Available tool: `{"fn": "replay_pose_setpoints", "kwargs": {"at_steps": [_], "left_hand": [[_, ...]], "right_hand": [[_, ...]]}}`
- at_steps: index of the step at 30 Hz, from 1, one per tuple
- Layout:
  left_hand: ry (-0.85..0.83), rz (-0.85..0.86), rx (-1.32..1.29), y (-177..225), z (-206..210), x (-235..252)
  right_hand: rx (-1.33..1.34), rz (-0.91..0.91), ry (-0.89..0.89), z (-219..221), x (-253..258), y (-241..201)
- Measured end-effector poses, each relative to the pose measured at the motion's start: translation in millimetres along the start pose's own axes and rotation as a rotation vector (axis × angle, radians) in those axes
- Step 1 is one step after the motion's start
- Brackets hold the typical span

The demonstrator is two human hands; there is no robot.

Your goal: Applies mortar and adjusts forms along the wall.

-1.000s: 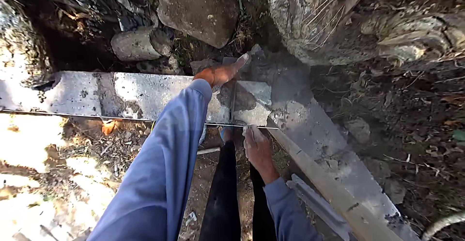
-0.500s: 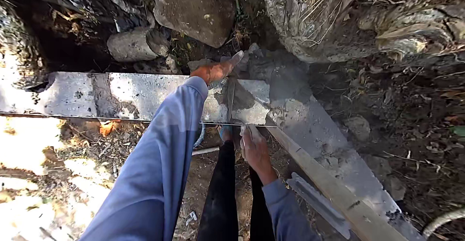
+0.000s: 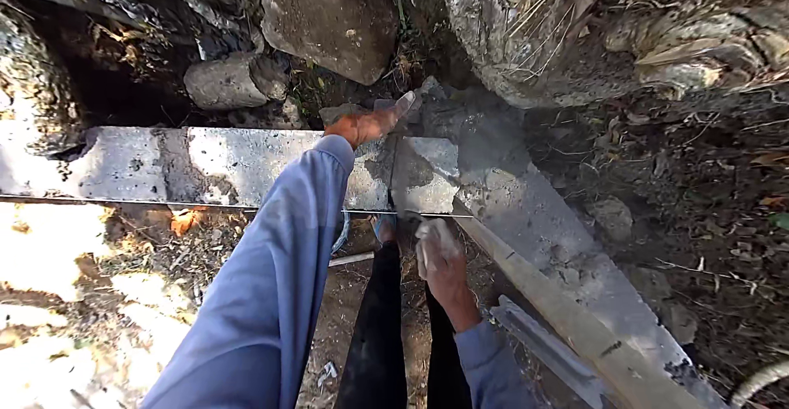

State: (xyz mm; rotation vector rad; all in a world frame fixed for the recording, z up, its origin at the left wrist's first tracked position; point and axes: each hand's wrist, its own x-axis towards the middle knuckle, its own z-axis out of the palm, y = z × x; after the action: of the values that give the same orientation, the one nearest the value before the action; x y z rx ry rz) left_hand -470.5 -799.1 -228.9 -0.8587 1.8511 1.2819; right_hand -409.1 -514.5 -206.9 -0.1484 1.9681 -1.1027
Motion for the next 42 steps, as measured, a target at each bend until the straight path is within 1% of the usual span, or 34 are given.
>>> {"fn": "replay_pose_setpoints", "kwargs": {"at_steps": [1, 3, 5, 8, 10, 11, 13, 15, 17, 19, 21, 22, 24, 26, 27, 31, 33, 35, 36, 38, 39, 40, 41, 42], "left_hand": [[-0.014, -0.017, 0.007, -0.9, 2.2, -2.6], [-0.015, -0.05, 0.05, -3.8, 6.4, -1.9], [0.0, -0.055, 0.077, -3.2, 9.0, 1.5], [-0.017, -0.043, 0.043, -7.4, 10.5, 0.7], [0.002, -0.023, 0.039, 0.9, 6.6, -3.9], [-0.006, -0.002, 0.041, 3.2, 6.0, -5.2], [-0.002, -0.004, 0.065, 2.8, 8.6, -5.0], [0.003, 0.0, 0.041, 5.3, 5.8, -3.8], [-0.027, 0.015, 0.024, 1.6, 5.2, -1.6], [-0.037, 0.045, 0.111, -0.6, 5.2, 4.1], [-0.029, 0.119, 0.223, -5.9, 2.6, 14.5], [-0.026, 0.127, 0.223, -7.1, 0.9, 14.8], [-0.011, 0.025, 0.157, -0.9, 4.6, 4.7], [0.019, -0.033, 0.101, 5.6, 3.2, -0.3], [0.027, -0.032, 0.081, 5.2, 1.5, 1.1], [0.002, -0.042, 0.045, 6.7, 5.5, -2.5], [0.047, -0.019, 0.038, 4.6, -0.5, 2.4], [-0.007, 0.004, -0.084, -12.2, 7.4, 11.0], [-0.016, 0.032, -0.155, -14.3, 5.3, 16.5], [-0.023, 0.068, -0.274, -14.7, 2.8, 17.5], [-0.025, 0.089, -0.325, -13.2, -2.9, 15.6], [-0.041, 0.095, -0.36, -15.2, -0.2, 9.5], [-0.046, 0.097, -0.376, -16.2, 2.3, 5.8], [-0.05, 0.111, -0.368, -13.5, -1.7, 6.0]], "right_hand": [[0.062, 0.017, 0.058, 2.5, -8.7, 1.4], [0.093, 0.129, 0.13, 9.7, -11.3, 7.0], [0.002, 0.191, 0.095, 14.1, -0.5, 13.4], [-0.052, 0.166, -0.008, 5.8, 5.2, 9.3], [-0.059, 0.071, -0.012, 0.7, 9.3, 6.3], [-0.067, 0.06, -0.028, 0.5, 10.1, 6.7], [-0.136, 0.112, -0.087, -0.3, 14.0, 6.0], [-0.165, 0.084, -0.083, -0.8, 19.3, -2.0], [-0.192, 0.061, -0.083, 1.5, 18.2, -3.2], [-0.232, 0.098, -0.126, -0.2, 22.5, -4.6], [-0.233, 0.066, -0.121, 0.0, 26.0, -8.5], [-0.226, 0.062, -0.12, 2.2, 22.2, -5.9], [-0.238, 0.092, -0.139, 2.4, 18.8, 0.7], [-0.226, 0.084, -0.133, -0.5, 20.5, -4.0], [-0.224, 0.064, -0.12, 0.0, 19.7, -7.1], [-0.27, 0.141, -0.167, -5.7, 21.9, -8.7], [-0.282, 0.085, -0.155, -5.2, 24.4, -16.4], [-0.327, 0.132, -0.177, -5.0, 20.6, -14.8], [-0.345, 0.147, -0.175, -6.9, 23.7, -15.3], [-0.332, 0.073, -0.126, -9.3, 21.2, -20.1], [-0.31, 0.012, -0.1, -7.8, 15.6, -23.2], [-0.302, -0.016, -0.099, -5.6, 5.6, -22.8], [-0.316, -0.022, -0.123, -4.1, 4.0, -23.0], [-0.347, 0.011, -0.171, -3.9, 8.7, -22.3]]}}
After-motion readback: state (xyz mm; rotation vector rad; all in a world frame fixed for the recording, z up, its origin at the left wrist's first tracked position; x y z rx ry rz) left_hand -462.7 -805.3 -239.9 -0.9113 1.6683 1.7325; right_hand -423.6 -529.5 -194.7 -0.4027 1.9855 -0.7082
